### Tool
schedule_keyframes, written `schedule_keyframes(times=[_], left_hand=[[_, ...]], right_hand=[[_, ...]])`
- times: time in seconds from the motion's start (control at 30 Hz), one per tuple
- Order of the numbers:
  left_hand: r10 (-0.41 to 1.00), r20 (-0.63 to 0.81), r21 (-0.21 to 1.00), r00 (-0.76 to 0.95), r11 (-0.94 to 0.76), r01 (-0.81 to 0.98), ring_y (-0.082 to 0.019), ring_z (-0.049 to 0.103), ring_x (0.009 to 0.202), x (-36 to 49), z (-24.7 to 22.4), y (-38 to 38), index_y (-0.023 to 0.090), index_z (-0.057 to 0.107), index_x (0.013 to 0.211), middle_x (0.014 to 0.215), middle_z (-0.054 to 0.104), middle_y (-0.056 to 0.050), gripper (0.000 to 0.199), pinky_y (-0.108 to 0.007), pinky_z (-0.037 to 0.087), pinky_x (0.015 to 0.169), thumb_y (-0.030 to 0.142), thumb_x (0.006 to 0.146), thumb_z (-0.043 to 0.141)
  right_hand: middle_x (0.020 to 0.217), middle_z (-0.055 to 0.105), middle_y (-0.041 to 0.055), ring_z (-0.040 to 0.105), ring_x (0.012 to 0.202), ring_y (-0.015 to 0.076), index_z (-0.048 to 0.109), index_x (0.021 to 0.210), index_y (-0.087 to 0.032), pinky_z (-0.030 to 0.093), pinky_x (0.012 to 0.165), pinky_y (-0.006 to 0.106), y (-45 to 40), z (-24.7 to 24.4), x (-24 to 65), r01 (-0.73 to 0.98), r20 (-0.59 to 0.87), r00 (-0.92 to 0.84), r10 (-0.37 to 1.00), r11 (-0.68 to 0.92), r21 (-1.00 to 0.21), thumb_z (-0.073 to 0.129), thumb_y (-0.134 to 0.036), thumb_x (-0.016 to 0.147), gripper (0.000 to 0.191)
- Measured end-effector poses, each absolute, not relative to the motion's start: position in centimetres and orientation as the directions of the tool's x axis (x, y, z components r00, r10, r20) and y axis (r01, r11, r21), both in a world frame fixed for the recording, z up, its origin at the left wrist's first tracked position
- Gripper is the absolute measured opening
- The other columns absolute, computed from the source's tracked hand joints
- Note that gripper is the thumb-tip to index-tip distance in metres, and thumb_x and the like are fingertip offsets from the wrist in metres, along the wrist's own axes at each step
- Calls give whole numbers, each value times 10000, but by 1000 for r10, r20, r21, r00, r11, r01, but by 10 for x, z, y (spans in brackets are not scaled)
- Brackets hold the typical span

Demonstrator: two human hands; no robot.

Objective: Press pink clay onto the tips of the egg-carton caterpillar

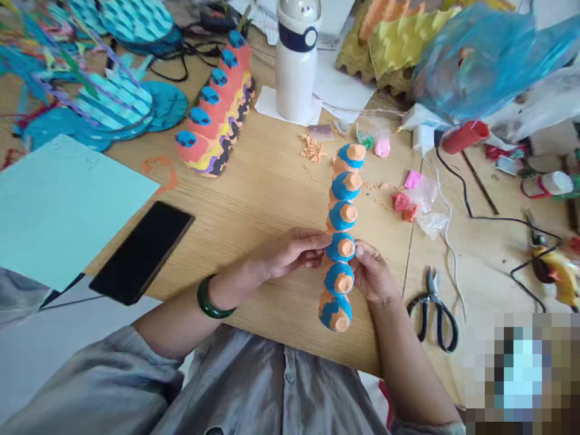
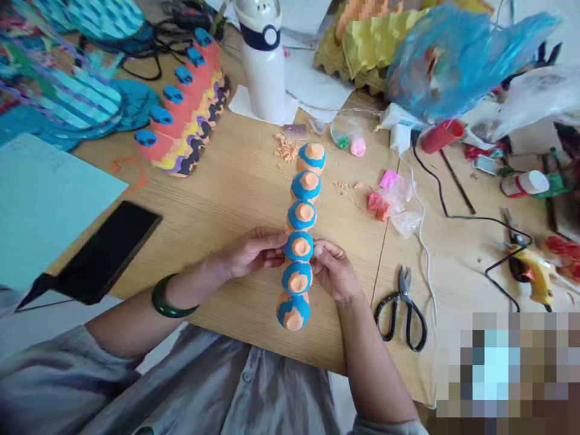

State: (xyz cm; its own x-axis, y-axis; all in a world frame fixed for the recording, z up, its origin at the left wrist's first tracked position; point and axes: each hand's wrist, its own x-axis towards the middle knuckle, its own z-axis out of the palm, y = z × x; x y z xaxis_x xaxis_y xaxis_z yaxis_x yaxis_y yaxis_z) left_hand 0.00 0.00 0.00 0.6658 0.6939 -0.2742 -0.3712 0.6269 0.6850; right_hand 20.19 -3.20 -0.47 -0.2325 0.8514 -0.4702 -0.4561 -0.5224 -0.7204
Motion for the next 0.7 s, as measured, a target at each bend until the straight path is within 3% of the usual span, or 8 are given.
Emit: schedule_keyframes(times=[0.1,0.2,0.47,0.6,0.7], left_hand=[[723,-163,788,671,504,-352,-67,428,576,-4,4,0,141,654,696,653,516,19,468,-230,345,543,553,846,819],[730,-118,840,673,435,-324,-76,452,572,-5,8,0,145,678,710,668,557,6,465,-247,359,537,569,848,810],[762,-316,789,566,542,-289,-72,428,567,-3,2,5,159,607,650,641,483,30,524,-226,377,510,610,766,850],[771,-392,800,502,555,-227,-65,414,539,-6,-1,11,153,636,653,624,501,27,538,-225,364,481,628,691,885],[771,-401,827,496,537,-166,-64,425,515,-10,-2,13,153,643,648,631,523,17,481,-234,357,467,572,732,865]], right_hand=[[716,760,-9,666,586,127,807,778,-235,588,579,242,-33,-5,204,-436,-450,-286,846,-533,-725,975,-596,623,427],[715,739,-9,652,595,141,776,781,-239,577,579,262,-34,-5,205,-394,-427,-267,864,-502,-770,955,-616,641,440],[699,727,-5,638,605,143,784,800,-245,578,601,268,-27,-1,200,-327,-399,-136,907,-421,-846,901,-645,703,428],[712,747,16,679,636,167,788,809,-236,596,605,288,-27,-2,199,-151,-395,-89,914,-405,-902,844,-670,762,439],[733,753,11,680,645,163,798,899,-240,592,590,287,-31,-6,195,12,-324,-12,946,-324,-946,813,-604,818,374]])
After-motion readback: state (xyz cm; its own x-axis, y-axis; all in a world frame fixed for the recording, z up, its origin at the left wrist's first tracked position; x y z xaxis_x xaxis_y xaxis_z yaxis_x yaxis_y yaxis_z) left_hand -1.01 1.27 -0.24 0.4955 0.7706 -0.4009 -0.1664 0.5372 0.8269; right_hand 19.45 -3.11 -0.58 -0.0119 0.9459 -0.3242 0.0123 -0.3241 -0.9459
